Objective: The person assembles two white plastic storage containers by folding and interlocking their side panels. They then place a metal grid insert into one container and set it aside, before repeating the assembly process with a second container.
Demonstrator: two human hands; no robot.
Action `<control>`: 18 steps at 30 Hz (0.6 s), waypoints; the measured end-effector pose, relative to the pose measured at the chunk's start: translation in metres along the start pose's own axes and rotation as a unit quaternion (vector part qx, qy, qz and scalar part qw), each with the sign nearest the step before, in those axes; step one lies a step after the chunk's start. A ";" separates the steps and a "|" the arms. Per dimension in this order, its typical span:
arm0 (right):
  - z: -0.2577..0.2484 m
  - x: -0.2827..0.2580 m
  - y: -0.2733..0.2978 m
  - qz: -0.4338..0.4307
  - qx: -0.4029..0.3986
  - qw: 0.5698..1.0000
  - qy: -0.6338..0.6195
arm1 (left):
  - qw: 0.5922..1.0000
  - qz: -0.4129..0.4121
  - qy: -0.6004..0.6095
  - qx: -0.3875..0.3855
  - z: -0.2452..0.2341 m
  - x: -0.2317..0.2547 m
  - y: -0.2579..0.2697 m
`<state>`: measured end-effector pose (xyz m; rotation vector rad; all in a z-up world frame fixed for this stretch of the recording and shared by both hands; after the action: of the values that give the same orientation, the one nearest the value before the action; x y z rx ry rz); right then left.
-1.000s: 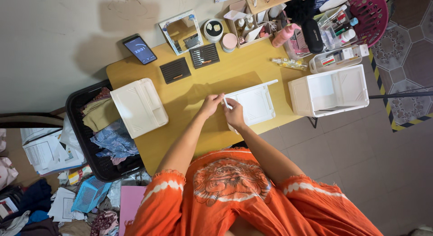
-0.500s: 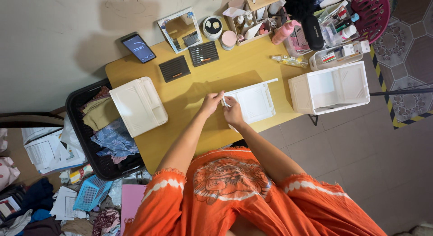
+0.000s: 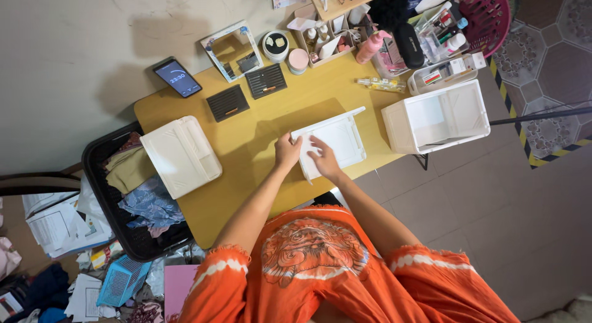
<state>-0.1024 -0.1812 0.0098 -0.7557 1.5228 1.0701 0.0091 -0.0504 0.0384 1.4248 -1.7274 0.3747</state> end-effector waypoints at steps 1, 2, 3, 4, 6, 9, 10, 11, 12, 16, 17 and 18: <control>-0.015 0.009 0.001 0.008 0.034 0.999 0.017 | 1.000 0.008 0.006 -0.002 0.002 0.001 0.002; -0.030 0.017 0.002 0.014 0.067 0.997 0.034 | 1.000 0.016 0.011 -0.002 0.003 0.001 0.002; -0.042 0.024 0.006 0.031 0.071 0.995 0.067 | 1.000 0.024 0.017 -0.003 0.005 0.000 0.002; -0.053 0.029 0.009 0.046 0.075 0.991 0.099 | 0.999 0.038 0.011 0.012 0.004 0.001 0.002; -0.064 0.036 0.011 0.069 0.082 0.984 0.143 | 0.997 0.065 -0.002 0.040 0.005 0.001 0.006; -0.067 0.034 0.015 0.073 0.086 0.976 0.188 | 0.993 0.078 -0.063 0.062 0.009 0.004 0.016; -0.063 0.030 0.014 0.057 0.084 0.972 0.210 | 0.996 0.048 -0.057 0.043 0.012 0.002 0.018; -0.060 0.025 0.013 0.041 0.083 0.969 0.231 | 0.998 0.017 -0.051 0.024 0.014 0.001 0.021; -0.057 0.023 0.012 0.040 0.082 0.965 0.244 | 0.999 -0.013 -0.044 0.006 0.016 0.000 0.024; -0.038 0.013 0.005 -0.003 0.076 0.948 0.308 | 0.999 -0.041 -0.026 -0.017 0.020 0.001 0.031; -0.034 0.010 0.001 -0.024 0.074 0.942 0.327 | 1.000 -0.008 -0.024 0.009 0.019 0.005 0.031; -0.031 0.011 -0.002 -0.028 0.071 0.937 0.340 | 0.999 0.025 -0.023 0.033 0.017 0.007 0.031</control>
<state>-0.1157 -0.2093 -0.0003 -1.1291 2.1153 0.6646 -0.0265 -0.0572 0.0418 1.4499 -1.8045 0.4331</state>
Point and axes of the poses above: each hand's wrist, its own y-axis away from the middle knuckle, its own z-axis out of the palm, x = y × z, the point moved 7 cm from there along -y, towards the middle knuckle, and after that the axes turned 15 degrees about -y, right-handed, at the moved point
